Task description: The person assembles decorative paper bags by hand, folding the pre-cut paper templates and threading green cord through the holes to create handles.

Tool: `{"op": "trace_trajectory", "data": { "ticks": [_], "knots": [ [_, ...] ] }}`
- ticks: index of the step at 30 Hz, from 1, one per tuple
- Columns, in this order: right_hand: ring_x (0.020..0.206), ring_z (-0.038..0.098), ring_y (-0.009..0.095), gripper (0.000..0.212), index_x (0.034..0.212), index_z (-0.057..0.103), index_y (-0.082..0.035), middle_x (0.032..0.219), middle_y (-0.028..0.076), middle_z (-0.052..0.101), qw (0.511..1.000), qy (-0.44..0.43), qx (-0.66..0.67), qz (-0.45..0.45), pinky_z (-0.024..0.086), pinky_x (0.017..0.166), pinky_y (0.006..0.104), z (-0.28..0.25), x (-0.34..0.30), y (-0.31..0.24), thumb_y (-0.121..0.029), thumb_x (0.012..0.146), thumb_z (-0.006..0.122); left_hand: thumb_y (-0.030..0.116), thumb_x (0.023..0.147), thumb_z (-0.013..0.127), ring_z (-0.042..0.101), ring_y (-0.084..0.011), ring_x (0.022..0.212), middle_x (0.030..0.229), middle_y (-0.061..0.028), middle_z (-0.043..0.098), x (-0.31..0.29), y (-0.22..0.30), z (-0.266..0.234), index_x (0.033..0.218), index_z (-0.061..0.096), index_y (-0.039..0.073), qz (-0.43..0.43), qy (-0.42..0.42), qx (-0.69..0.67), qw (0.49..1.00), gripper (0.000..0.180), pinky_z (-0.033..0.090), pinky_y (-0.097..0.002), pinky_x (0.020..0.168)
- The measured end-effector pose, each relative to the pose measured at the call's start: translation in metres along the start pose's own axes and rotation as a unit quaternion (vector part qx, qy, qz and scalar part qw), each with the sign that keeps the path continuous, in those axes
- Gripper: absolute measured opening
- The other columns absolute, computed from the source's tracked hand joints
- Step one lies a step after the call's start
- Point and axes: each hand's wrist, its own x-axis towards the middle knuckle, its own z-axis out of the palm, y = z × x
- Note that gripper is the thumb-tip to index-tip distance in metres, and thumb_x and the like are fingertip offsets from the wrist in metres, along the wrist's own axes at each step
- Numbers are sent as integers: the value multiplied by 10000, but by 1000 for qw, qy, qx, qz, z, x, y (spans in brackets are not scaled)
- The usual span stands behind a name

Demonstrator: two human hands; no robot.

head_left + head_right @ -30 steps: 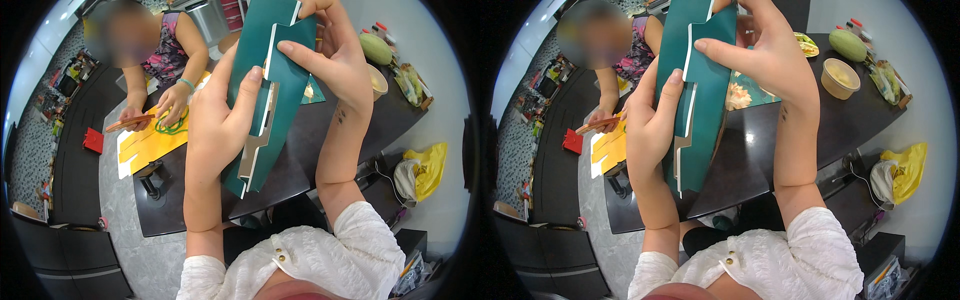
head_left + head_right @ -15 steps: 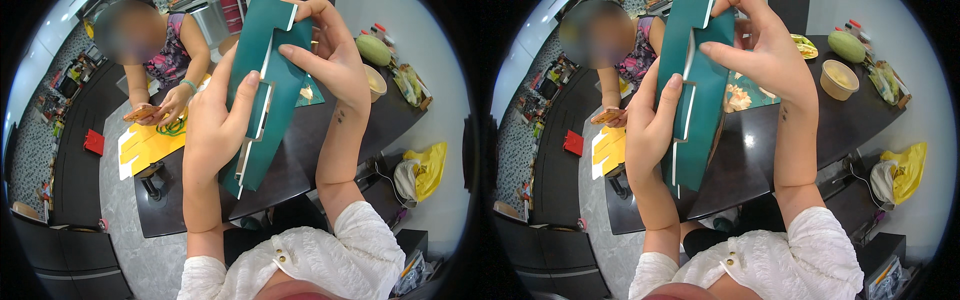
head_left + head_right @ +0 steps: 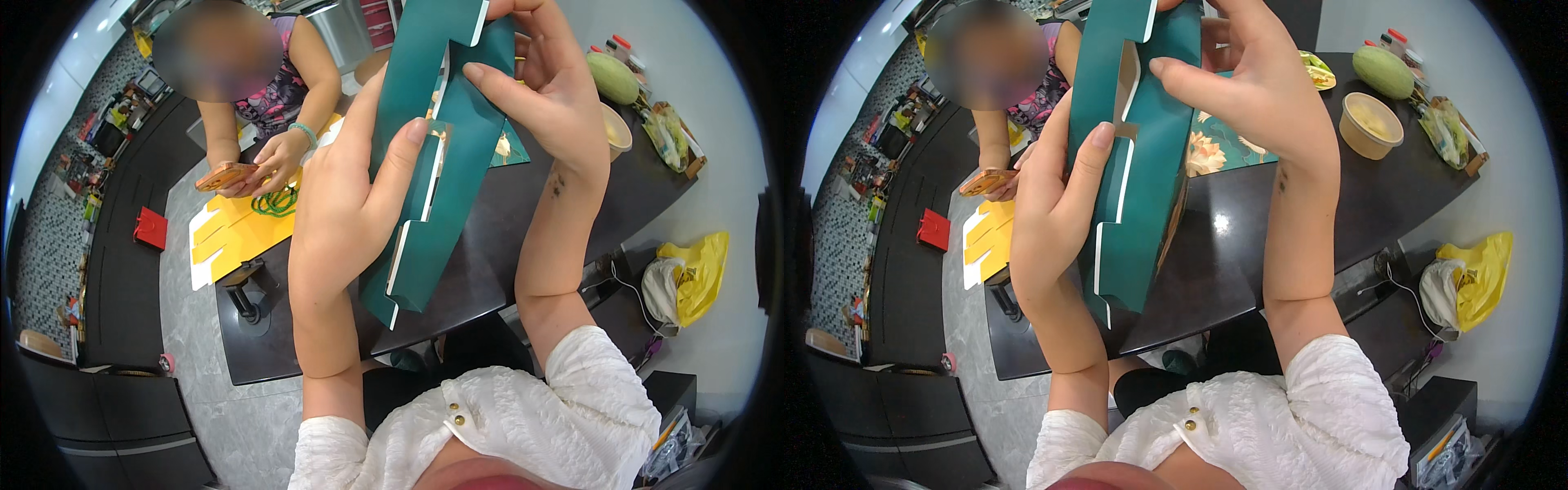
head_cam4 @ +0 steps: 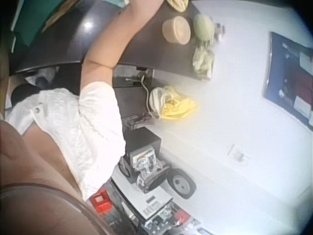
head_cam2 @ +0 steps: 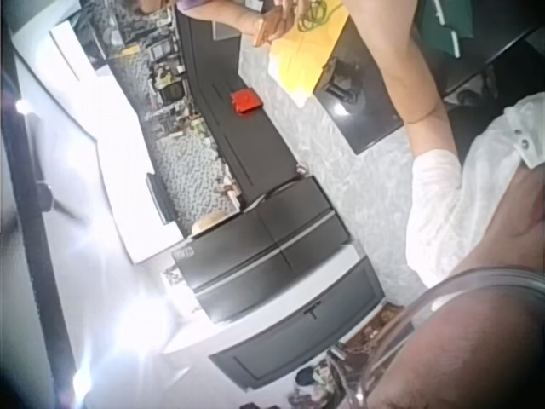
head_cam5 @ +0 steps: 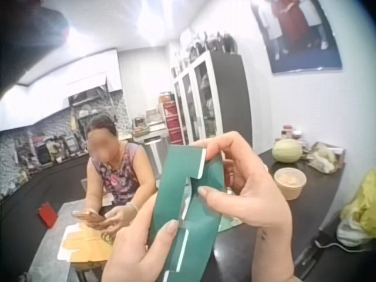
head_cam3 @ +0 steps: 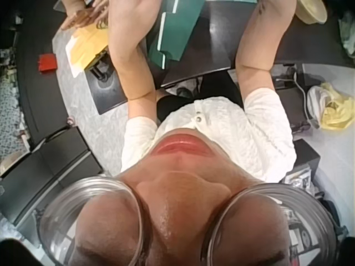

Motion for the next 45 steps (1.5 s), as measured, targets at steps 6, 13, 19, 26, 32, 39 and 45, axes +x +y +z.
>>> {"op": "trace_trajectory", "data": {
  "ticks": [6,13,19,26,32,39,45],
  "knots": [
    [869,512,57,400,1112,482,-43,1189,78,543,998,10,-61,5,408,678,184,-1,0,-1,-8,802,732,245,967,547,691,-277,722,838,-173,689,0,-3,7,1359,468,26,-8,18,-33,999,455,506,-349,643],
    [741,483,23,447,1189,497,-24,1177,76,554,999,27,-36,-27,374,610,158,5,3,0,-15,805,727,127,973,560,616,-67,877,1037,-88,672,-1,-8,10,1433,372,-34,-9,21,-42,999,522,495,-198,745],
    [647,417,13,509,1236,489,-12,1188,87,570,996,54,-73,2,348,580,155,13,3,0,-13,785,726,72,950,588,643,-84,871,1014,-98,691,-3,2,12,1447,342,-32,-41,14,-89,995,564,508,-194,729],
    [655,401,21,527,1269,496,-22,1224,88,566,1000,-11,26,3,344,588,165,23,-5,-7,-2,787,709,208,940,641,608,-80,778,983,-72,636,9,-9,10,1375,361,-4,7,121,-155,980,559,481,-201,655],
    [694,474,47,487,1201,538,-23,1248,88,590,992,-92,-35,-81,424,646,193,33,-10,8,-12,747,714,271,1004,524,548,-86,908,1033,-51,588,15,-10,11,1301,435,43,67,171,-220,958,384,438,-214,783],
    [635,426,31,518,1215,543,-31,1244,102,603,982,-107,-133,-83,389,600,171,29,-11,1,10,723,701,249,1003,525,550,-85,893,1010,-53,596,11,-13,3,1243,462,45,80,170,-154,970,320,440,-220,780],
    [674,480,37,414,1088,549,-62,1201,103,633,974,-103,-179,-88,421,594,177,29,-13,-5,-4,714,717,212,993,529,578,-166,901,977,-100,600,8,-8,2,1211,466,47,129,172,-95,972,280,446,-278,811]
  ]
}}
